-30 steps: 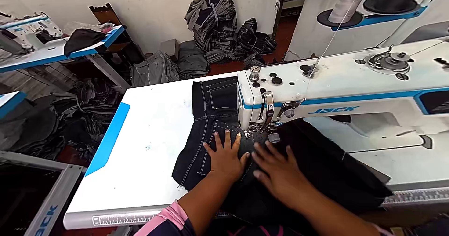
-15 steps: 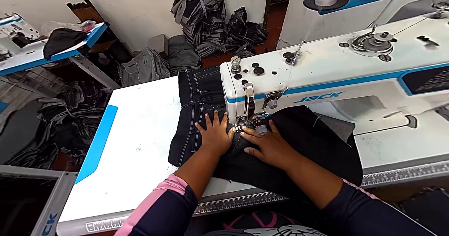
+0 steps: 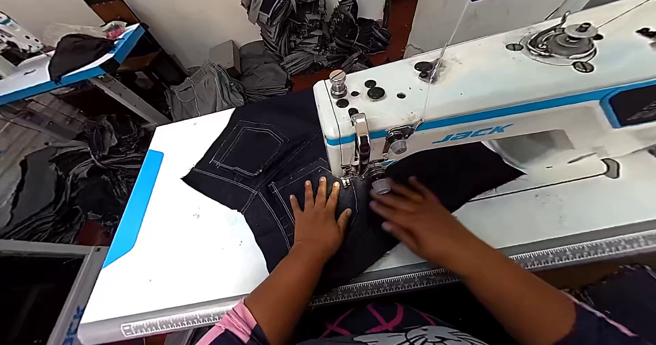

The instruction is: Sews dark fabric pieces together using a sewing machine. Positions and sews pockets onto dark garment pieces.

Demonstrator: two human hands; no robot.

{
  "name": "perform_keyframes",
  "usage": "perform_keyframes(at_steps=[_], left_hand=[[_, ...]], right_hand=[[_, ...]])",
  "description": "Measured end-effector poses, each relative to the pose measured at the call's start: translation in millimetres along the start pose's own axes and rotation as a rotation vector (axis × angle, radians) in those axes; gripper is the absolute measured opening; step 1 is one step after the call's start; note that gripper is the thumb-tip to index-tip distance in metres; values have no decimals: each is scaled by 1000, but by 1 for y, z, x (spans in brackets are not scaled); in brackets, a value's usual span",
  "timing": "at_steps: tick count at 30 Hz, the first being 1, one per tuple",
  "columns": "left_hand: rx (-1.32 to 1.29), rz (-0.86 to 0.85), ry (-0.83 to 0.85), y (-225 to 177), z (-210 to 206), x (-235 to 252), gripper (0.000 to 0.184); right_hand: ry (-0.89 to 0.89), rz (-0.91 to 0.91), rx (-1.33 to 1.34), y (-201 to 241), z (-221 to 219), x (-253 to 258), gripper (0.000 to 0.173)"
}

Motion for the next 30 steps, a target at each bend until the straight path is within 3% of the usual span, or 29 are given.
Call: perform_keyframes(at_steps=[2, 4, 18, 21, 24, 27, 30], left_hand=[[-4, -9, 15, 2, 2, 2, 66], [6, -9, 6, 5, 7, 8, 66], [25, -15, -23, 18, 39, 52, 61], [66, -213, 51, 41, 58, 55, 63], [40, -499, -104, 97, 53, 72, 58], [-69, -353, -179, 101, 33, 57, 55], [-86, -55, -142, 63, 10, 9, 60]], right_hand=[[116, 53, 14, 28, -14, 8, 49], [207, -13, 8, 36, -29, 11, 53], [144, -126, 19, 11, -38, 35, 52], [133, -119, 32, 9, -39, 36, 52], [155, -123, 73, 7, -38, 35, 50], [-32, -89, 107, 4, -40, 29, 42], [-247, 13, 136, 14, -34, 13, 38]])
Point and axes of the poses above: each hand's wrist, its own x-axis towards the middle knuckle, its own z-axis out of the back of the hand, y = z × x, the point moved 2 cm from there along x, towards the middle knuckle, and after that the axes turned 11 degrees about y, right-handed, at the moved point
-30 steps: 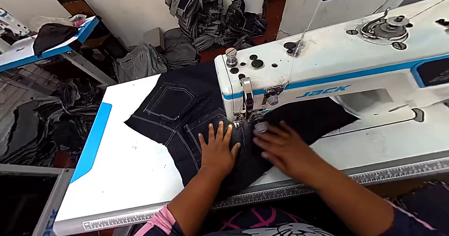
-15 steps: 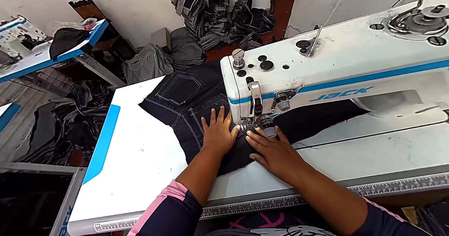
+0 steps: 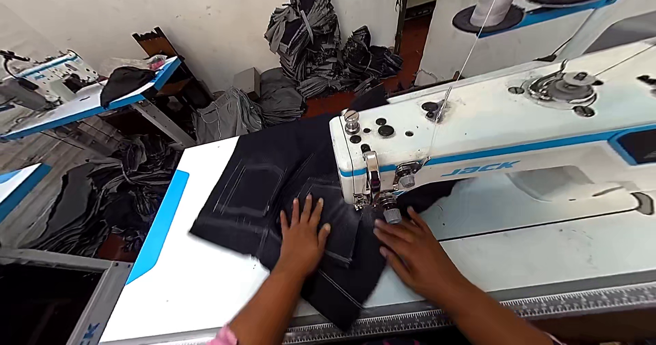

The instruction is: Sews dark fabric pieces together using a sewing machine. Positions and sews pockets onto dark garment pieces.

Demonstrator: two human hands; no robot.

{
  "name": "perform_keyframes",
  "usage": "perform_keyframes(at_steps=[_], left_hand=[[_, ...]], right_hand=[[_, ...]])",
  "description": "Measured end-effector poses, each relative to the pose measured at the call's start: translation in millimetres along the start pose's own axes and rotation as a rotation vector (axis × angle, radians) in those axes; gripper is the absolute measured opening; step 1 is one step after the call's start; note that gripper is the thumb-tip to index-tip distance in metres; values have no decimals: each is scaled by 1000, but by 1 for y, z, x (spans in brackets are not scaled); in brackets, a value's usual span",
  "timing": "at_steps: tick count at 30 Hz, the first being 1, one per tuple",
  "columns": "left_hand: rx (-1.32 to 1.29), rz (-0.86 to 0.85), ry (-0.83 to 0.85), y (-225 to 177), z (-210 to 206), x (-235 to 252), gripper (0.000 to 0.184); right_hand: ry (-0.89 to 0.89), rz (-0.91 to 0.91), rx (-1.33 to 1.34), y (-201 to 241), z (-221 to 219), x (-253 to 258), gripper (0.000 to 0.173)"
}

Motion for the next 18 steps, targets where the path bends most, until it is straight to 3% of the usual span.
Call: perform_keyframes(at_steps=[2, 4, 6, 8, 13, 18], left_hand=[[1, 142, 72, -29, -8, -31, 65], [0, 257, 244, -53, -7, -49, 71], [1, 288, 341, -64, -1, -53, 75], [8, 214, 348, -65, 3, -49, 75], [4, -218, 141, -31, -16, -20, 67], [-4, -209, 192, -29, -11, -19, 75]], right_hand=[[25, 75, 46, 19, 4, -13, 33], [76, 97, 52, 37, -2, -24, 33], [88, 56, 27, 43, -7, -25, 37], [108, 11, -16, 43, -6, -20, 37], [72, 78, -115, 41, -8, -17, 24], [18, 58, -47, 39, -11, -25, 23]])
Point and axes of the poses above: each hand's wrist, its own x-axis towards the middle knuckle, its own z-axis out of the back of the hand, y = z × x, the point moved 2 cm from there along x, towards the middle knuckle, and after that the axes turned 11 degrees about y, right-handed, at the moved point
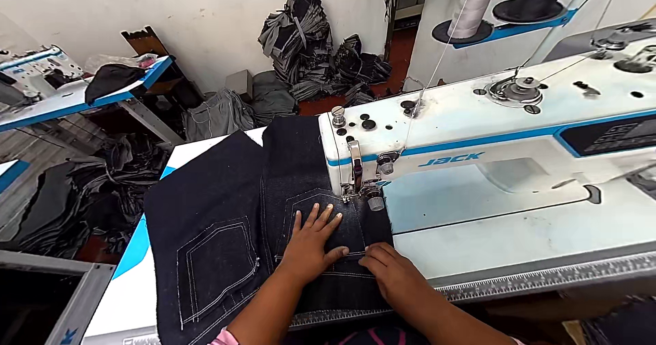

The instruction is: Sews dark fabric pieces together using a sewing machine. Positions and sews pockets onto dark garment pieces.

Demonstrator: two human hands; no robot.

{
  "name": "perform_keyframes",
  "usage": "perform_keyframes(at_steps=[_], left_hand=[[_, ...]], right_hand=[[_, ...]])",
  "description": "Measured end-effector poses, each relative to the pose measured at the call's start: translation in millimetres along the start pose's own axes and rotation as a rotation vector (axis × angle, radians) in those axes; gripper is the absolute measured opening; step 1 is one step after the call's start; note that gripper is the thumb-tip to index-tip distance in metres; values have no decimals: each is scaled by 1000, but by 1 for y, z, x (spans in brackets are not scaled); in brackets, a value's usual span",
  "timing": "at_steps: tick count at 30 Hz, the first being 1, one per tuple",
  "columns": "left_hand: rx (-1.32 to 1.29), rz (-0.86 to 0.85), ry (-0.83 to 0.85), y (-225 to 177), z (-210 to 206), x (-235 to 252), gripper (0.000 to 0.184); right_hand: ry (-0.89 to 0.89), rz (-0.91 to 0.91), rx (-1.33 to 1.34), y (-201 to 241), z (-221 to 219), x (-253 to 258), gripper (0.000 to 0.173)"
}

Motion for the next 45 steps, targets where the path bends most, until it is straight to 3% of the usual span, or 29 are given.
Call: perform_keyframes(at_steps=[3, 8, 12, 17, 23, 32, 36, 40, 45], left_hand=[[16, -3, 0, 0, -1, 0, 70], [-18, -17, -26, 2, 0, 0, 63], [-68, 73, 19, -3, 4, -1, 80], [-8, 126, 91, -14, 9, -2, 93], [27, 156, 93, -6, 16, 12, 90], [47, 187, 66, 14, 40, 47, 90], [38, 188, 38, 21, 50, 60, 88], [26, 191, -8, 27, 59, 73, 87], [26, 242, 4, 27, 70, 82, 86]], right_hand=[[93, -146, 81, 1, 5, 8, 38], [50, -48, -65, -2, 1, 15, 28], [48, 48, -163, 2, 1, 4, 25], [60, 2, -247, 12, 1, -9, 30], [160, -38, -155, 1, 1, -4, 43], [473, -204, -27, -13, 11, 36, 39], [512, -247, -21, -19, 9, 47, 42], [445, -275, -22, -25, 2, 50, 43], [528, -337, 67, -28, 6, 54, 49]])
Point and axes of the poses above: each hand's wrist, its own x-axis towards the middle knuckle, its own z-axis out of the back of the hand, y = z × x, the point moved 2 cm from there along x, towards the middle knuckle, and after that the axes turned 11 degrees about y, right-handed, at the moved point
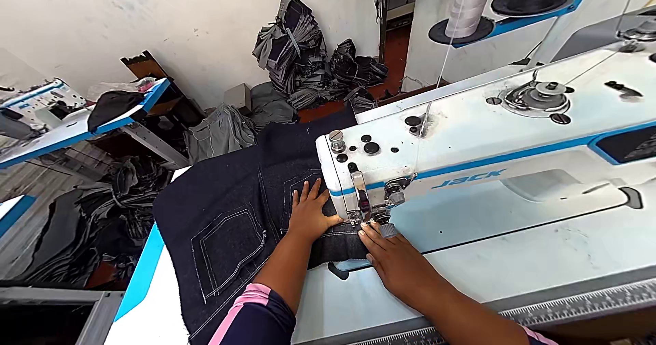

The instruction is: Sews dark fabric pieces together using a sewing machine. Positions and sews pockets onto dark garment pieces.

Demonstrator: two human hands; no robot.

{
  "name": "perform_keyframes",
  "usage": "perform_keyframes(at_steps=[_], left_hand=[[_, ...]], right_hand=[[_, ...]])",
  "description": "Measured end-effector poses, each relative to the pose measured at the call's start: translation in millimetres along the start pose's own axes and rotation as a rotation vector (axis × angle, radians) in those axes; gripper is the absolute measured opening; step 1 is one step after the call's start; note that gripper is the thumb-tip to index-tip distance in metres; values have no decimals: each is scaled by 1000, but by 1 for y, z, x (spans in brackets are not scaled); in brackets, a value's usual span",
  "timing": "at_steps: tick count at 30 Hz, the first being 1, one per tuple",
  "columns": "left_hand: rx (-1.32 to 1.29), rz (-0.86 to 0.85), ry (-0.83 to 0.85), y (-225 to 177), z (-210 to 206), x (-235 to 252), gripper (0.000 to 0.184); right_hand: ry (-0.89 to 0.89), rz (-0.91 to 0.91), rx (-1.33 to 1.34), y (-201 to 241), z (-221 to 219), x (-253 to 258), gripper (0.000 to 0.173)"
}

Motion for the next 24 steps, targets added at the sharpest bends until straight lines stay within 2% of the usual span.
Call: perform_keyframes(at_steps=[5, 10, 14, 16, 19, 21, 22, 24], left_hand=[[-28, 26, -53, -1, -2, -1, 88], [-18, 172, -84, -26, -21, -28, 74], [-43, 121, -52, -25, -37, -39, 80], [1, -4, -17, -22, -43, -50, 82], [72, -385, -49, -10, -70, -86, 79], [131, -656, -23, 9, -81, -106, 75], [170, -743, 19, 20, -81, -114, 78], [203, -761, -9, 50, -73, -122, 87]], right_hand=[[-54, 15, 12, -4, 0, 0, 48], [-50, -22, -5, -6, -1, 3, 50], [-48, -42, -125, 5, -2, -4, 51], [-10, 16, -176, 22, -2, -20, 52], [20, 221, -167, 41, 7, -53, 46], [58, 176, -149, 32, 32, -51, 46], [8, 112, -182, 19, 48, -42, 43], [-156, -26, -260, -19, 75, -14, 32]])
Point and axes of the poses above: each hand's wrist, its own x-axis towards the middle knuckle, its own z-axis out of the back of the hand, y = z × x, the point moved 2 cm from there along x, towards the middle knuckle, and after that the axes turned 11 degrees about y, right-handed, at the moved point
